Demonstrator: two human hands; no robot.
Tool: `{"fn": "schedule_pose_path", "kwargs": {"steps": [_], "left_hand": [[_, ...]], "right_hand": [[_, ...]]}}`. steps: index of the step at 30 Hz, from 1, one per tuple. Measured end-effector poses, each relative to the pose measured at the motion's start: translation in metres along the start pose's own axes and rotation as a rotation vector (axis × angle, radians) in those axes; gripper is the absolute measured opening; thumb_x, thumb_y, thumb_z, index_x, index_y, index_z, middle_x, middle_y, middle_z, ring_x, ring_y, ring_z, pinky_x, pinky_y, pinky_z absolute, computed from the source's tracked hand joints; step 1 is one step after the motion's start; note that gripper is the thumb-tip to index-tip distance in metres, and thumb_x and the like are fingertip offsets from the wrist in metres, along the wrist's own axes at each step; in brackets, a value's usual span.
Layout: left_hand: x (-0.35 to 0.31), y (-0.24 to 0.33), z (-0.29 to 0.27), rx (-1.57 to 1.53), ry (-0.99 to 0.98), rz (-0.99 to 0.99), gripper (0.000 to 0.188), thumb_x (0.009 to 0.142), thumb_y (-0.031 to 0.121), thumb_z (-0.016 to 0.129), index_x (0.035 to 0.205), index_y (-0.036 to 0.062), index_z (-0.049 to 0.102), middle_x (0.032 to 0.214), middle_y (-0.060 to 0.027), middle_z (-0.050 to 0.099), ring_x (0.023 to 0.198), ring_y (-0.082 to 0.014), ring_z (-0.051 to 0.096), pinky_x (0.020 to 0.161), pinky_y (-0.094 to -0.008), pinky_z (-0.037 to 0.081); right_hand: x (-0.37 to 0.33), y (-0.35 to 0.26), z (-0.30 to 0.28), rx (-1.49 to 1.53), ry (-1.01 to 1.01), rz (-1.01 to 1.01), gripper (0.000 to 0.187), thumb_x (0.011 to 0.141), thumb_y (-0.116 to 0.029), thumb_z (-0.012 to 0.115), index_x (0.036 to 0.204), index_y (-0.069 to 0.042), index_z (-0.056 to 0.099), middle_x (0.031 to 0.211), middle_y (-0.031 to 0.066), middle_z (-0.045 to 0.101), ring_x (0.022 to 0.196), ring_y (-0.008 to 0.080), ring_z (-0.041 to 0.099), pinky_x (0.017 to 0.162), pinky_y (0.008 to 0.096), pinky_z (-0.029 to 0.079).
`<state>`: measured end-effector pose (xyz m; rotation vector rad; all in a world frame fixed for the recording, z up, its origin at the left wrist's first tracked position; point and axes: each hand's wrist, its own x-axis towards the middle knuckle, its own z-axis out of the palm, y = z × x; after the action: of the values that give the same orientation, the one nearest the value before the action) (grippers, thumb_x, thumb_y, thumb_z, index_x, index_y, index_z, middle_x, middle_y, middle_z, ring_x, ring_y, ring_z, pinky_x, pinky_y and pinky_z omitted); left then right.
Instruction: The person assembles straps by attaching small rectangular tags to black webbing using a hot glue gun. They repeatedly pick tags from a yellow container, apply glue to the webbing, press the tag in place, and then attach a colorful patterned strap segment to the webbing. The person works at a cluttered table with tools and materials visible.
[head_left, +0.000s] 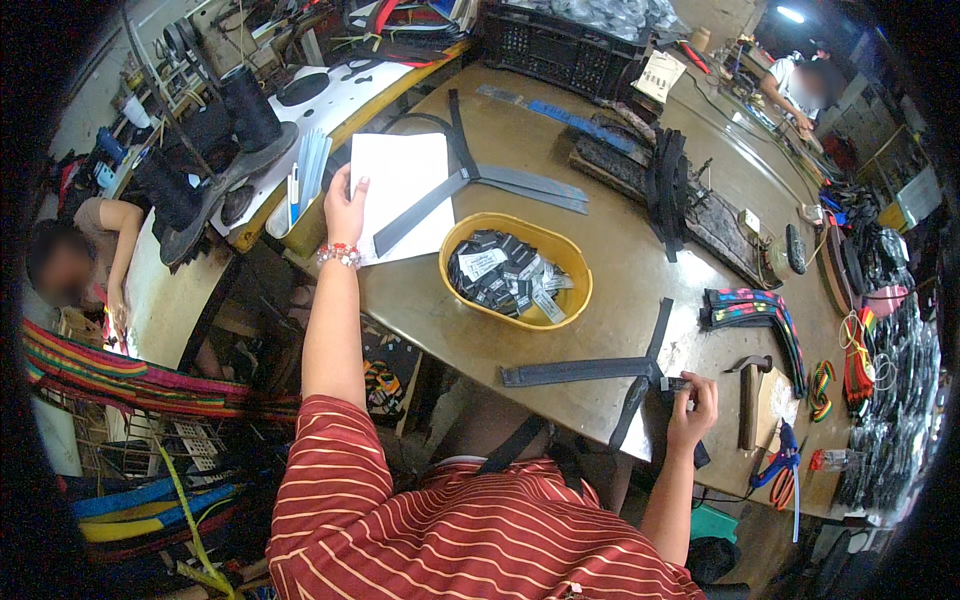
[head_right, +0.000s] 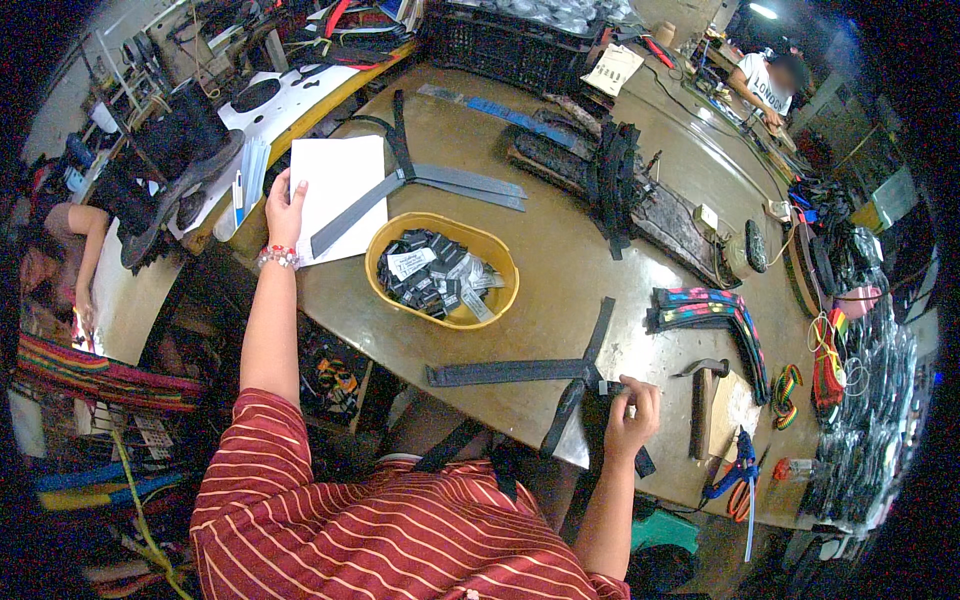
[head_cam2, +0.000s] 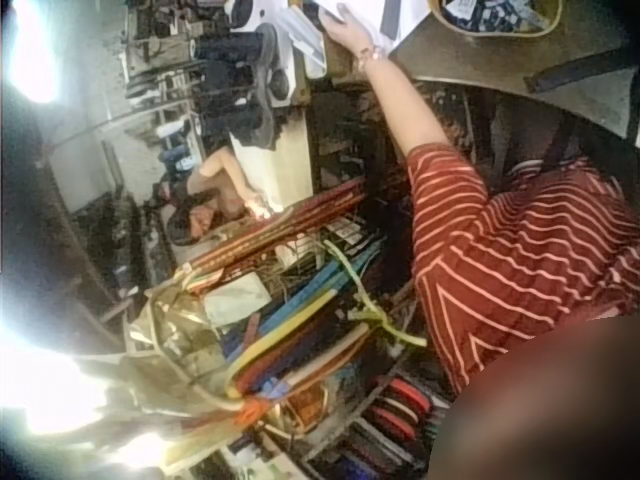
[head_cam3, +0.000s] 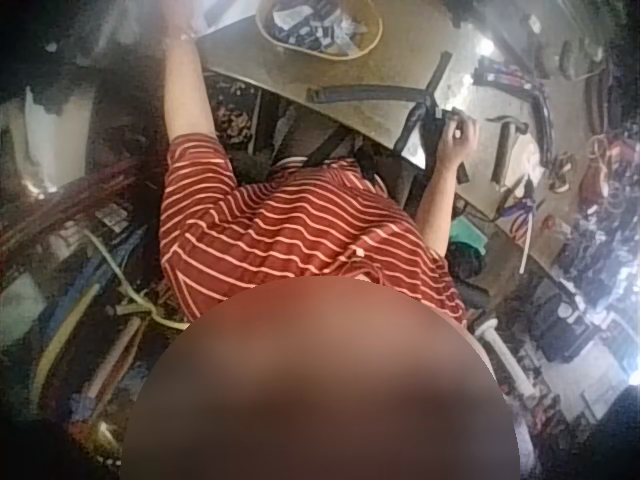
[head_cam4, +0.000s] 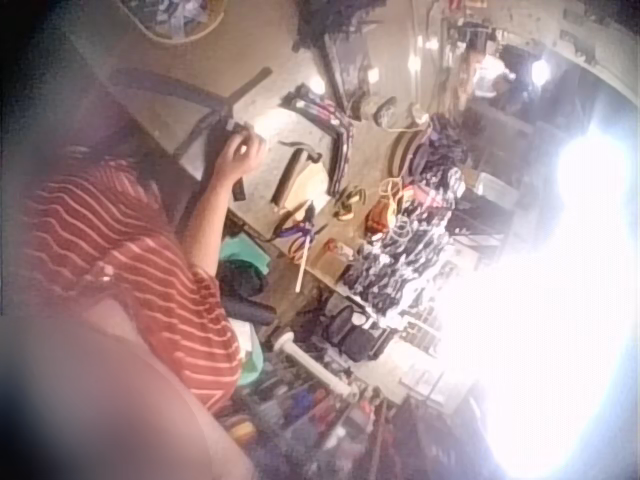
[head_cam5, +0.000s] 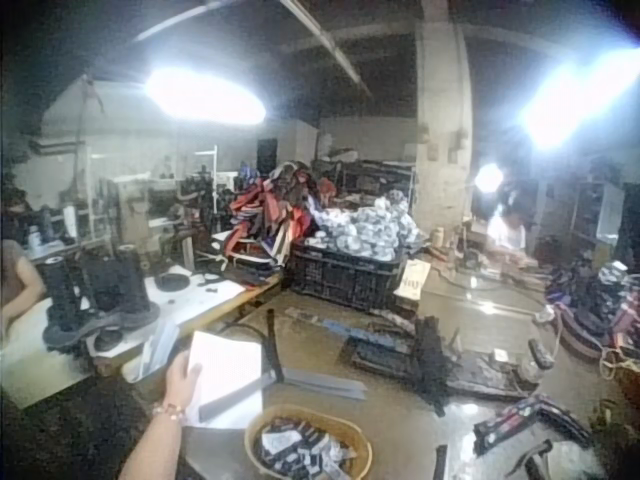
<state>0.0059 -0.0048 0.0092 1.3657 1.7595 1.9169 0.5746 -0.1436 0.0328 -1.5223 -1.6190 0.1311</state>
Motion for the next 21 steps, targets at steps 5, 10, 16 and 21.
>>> {"fn": "schedule_pose_path", "kwargs": {"steps": [5,10,16,21], "left_hand": [[-0.0004,0.0,0.0,-0.011,0.001,0.007,0.03,0.089,0.009,0.06,0.117,-0.0025,0.053,0.112,-0.0131,0.062,0.106,-0.0191,0.058,0.091,-0.0295,0.044],[-0.001,0.0032,-0.0003,-0.017,-0.002,-0.001,0.03,0.089,0.008,0.06,0.117,-0.0018,0.053,0.111,-0.0126,0.062,0.104,-0.0186,0.059,0.09,-0.0292,0.045],[-0.0007,0.0035,-0.0003,-0.014,-0.009,-0.006,0.029,0.089,0.007,0.06,0.116,-0.0017,0.054,0.111,-0.0121,0.062,0.105,-0.0181,0.058,0.091,-0.0287,0.044],[-0.0018,0.0053,0.0013,-0.062,0.014,-0.006,0.028,0.089,0.006,0.06,0.116,-0.0018,0.053,0.112,-0.0114,0.062,0.105,-0.0176,0.058,0.091,-0.0285,0.044]], "right_hand": [[0.0003,0.0005,0.0004,-0.004,0.004,-0.014,0.021,0.075,0.009,0.054,0.089,-0.002,0.065,0.083,0.0108,0.062,0.076,0.0226,0.059,0.067,0.0309,0.046],[0.0003,0.0002,-0.0004,-0.009,0.005,-0.02,0.02,0.075,0.008,0.054,0.088,-0.002,0.065,0.082,0.0106,0.063,0.077,0.0235,0.059,0.068,0.0318,0.046],[0.0002,0.0014,0.0002,-0.011,0.01,-0.017,0.019,0.075,0.007,0.054,0.088,-0.002,0.065,0.082,0.0101,0.063,0.076,0.0243,0.058,0.07,0.0332,0.046],[-0.0003,0.0043,0.0008,-0.006,0.021,-0.028,0.02,0.074,0.009,0.054,0.088,-0.001,0.064,0.083,0.0104,0.062,0.076,0.0236,0.058,0.069,0.0322,0.046]]}}
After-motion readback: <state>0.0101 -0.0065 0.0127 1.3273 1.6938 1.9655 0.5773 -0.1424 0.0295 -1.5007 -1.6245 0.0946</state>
